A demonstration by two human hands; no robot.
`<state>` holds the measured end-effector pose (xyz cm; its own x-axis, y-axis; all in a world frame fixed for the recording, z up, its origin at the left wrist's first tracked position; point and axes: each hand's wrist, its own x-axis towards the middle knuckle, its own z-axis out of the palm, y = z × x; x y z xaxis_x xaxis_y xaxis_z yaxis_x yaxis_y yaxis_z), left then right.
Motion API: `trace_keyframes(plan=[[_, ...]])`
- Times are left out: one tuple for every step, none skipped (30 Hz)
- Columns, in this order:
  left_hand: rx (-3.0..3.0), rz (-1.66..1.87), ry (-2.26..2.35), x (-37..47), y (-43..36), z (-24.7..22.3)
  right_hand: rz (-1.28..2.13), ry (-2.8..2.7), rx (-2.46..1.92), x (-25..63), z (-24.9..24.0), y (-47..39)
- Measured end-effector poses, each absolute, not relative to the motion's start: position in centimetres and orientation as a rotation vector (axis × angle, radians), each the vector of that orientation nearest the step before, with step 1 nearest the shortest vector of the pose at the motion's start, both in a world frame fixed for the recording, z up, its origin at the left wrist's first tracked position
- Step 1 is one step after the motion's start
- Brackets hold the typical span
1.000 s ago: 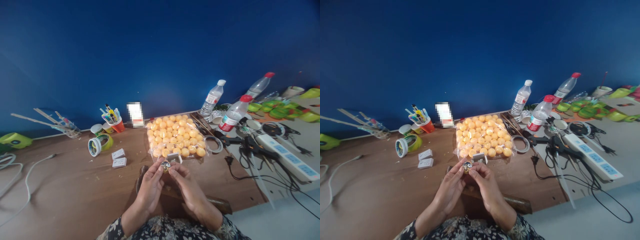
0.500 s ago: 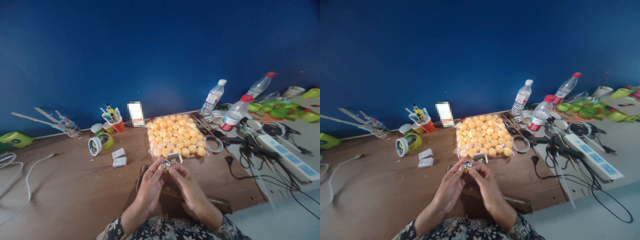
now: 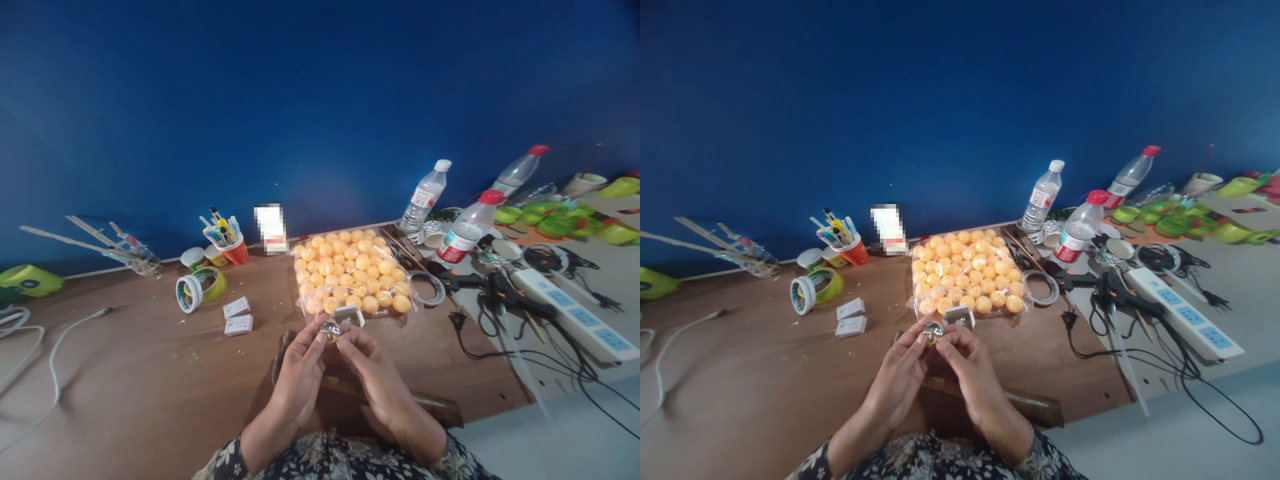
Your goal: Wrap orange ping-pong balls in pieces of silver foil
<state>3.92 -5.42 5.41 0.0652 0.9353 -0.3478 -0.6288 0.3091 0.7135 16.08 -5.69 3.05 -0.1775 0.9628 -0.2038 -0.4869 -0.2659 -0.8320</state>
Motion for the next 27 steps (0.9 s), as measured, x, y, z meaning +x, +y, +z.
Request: trace_keyframes(plan=[[0.431, 1.237, 0.89, 3.92, -5.42, 5.4, 1.678, -0.751, -0.912, 16.05, 3.1, -5.7], [0.435, 1.237, 0.89, 3.92, -5.42, 5.38, 1.676, -0.747, -0.919, 16.02, 3.14, -5.7], [0.439, 1.235, 0.886, 3.91, -5.44, 5.36, 1.674, -0.743, -0.926, 15.99, 3.18, -5.68], [0.441, 1.235, 0.88, 3.91, -5.46, 5.34, 1.672, -0.742, -0.932, 15.96, 3.21, -5.66], [0.443, 1.233, 0.875, 3.9, -5.49, 5.31, 1.668, -0.744, -0.937, 15.94, 3.24, -5.65], [0.442, 1.234, 0.873, 3.89, -5.53, 5.3, 1.665, -0.748, -0.939, 15.93, 3.27, -5.64], [0.442, 1.236, 0.874, 3.89, -5.57, 5.29, 1.661, -0.752, -0.94, 15.94, 3.3, -5.65], [0.441, 1.24, 0.878, 3.89, -5.6, 5.29, 1.658, -0.753, -0.94, 15.96, 3.32, -5.68], [0.441, 1.244, 0.882, 3.89, -5.62, 5.31, 1.659, -0.752, -0.942, 15.98, 3.35, -5.72], [0.44, 1.246, 0.884, 3.91, -5.63, 5.34, 1.663, -0.748, -0.943, 16.02, 3.38, -5.78], [0.439, 1.247, 0.886, 3.93, -5.63, 5.37, 1.669, -0.743, -0.944, 16.04, 3.4, -5.85], [0.437, 1.246, 0.887, 3.95, -5.63, 5.4, 1.674, -0.738, -0.944, 16.07, 3.42, -5.9], [0.436, 1.244, 0.884, 3.97, -5.63, 5.42, 1.676, -0.735, -0.947, 16.08, 3.45, -5.94], [0.434, 1.242, 0.883, 3.99, -5.62, 5.43, 1.679, -0.733, -0.95, 16.08, 3.48, -5.95], [0.432, 1.239, 0.883, 4.0, -5.62, 5.43, 1.679, -0.73, -0.956, 16.06, 3.52, -5.95], [0.43, 1.24, 0.882, 4.01, -5.61, 5.42, 1.676, -0.726, -0.962, 16.03, 3.56, -5.93], [0.428, 1.241, 0.882, 4.02, -5.59, 5.41, 1.672, -0.722, -0.971, 16.0, 3.62, -5.9], [0.426, 1.242, 0.883, 4.02, -5.58, 5.4, 1.668, -0.717, -0.98, 15.96, 3.69, -5.87], [0.425, 1.244, 0.882, 4.02, -5.55, 5.41, 1.663, -0.713, -0.986, 15.93, 3.76, -5.84], [0.424, 1.245, 0.882, 4.03, -5.53, 5.43, 1.66, -0.71, -0.99, 15.9, 3.84, -5.81], [0.421, 1.245, 0.88, 4.03, -5.51, 5.47, 1.658, -0.71, -0.992, 15.89, 3.92, -5.8], [0.419, 1.244, 0.878, 4.04, -5.49, 5.52, 1.66, -0.712, -0.992, 15.88, 3.98, -5.79], [0.416, 1.241, 0.877, 4.05, -5.49, 5.58, 1.661, -0.714, -0.989, 15.89, 4.02, -5.8], [0.412, 1.237, 0.877, 4.06, -5.5, 5.63, 1.661, -0.715, -0.987, 15.91, 4.05, -5.8], [0.41, 1.233, 0.879, 4.06, -5.52, 5.67, 1.662, -0.715, -0.983, 15.93, 4.05, -5.82], [0.408, 1.229, 0.884, 4.05, -5.55, 5.68, 1.665, -0.712, -0.978, 15.95, 4.03, -5.84], [0.407, 1.224, 0.89, 4.04, -5.59, 5.68, 1.669, -0.708, -0.972, 15.96, 4.0, -5.86]])
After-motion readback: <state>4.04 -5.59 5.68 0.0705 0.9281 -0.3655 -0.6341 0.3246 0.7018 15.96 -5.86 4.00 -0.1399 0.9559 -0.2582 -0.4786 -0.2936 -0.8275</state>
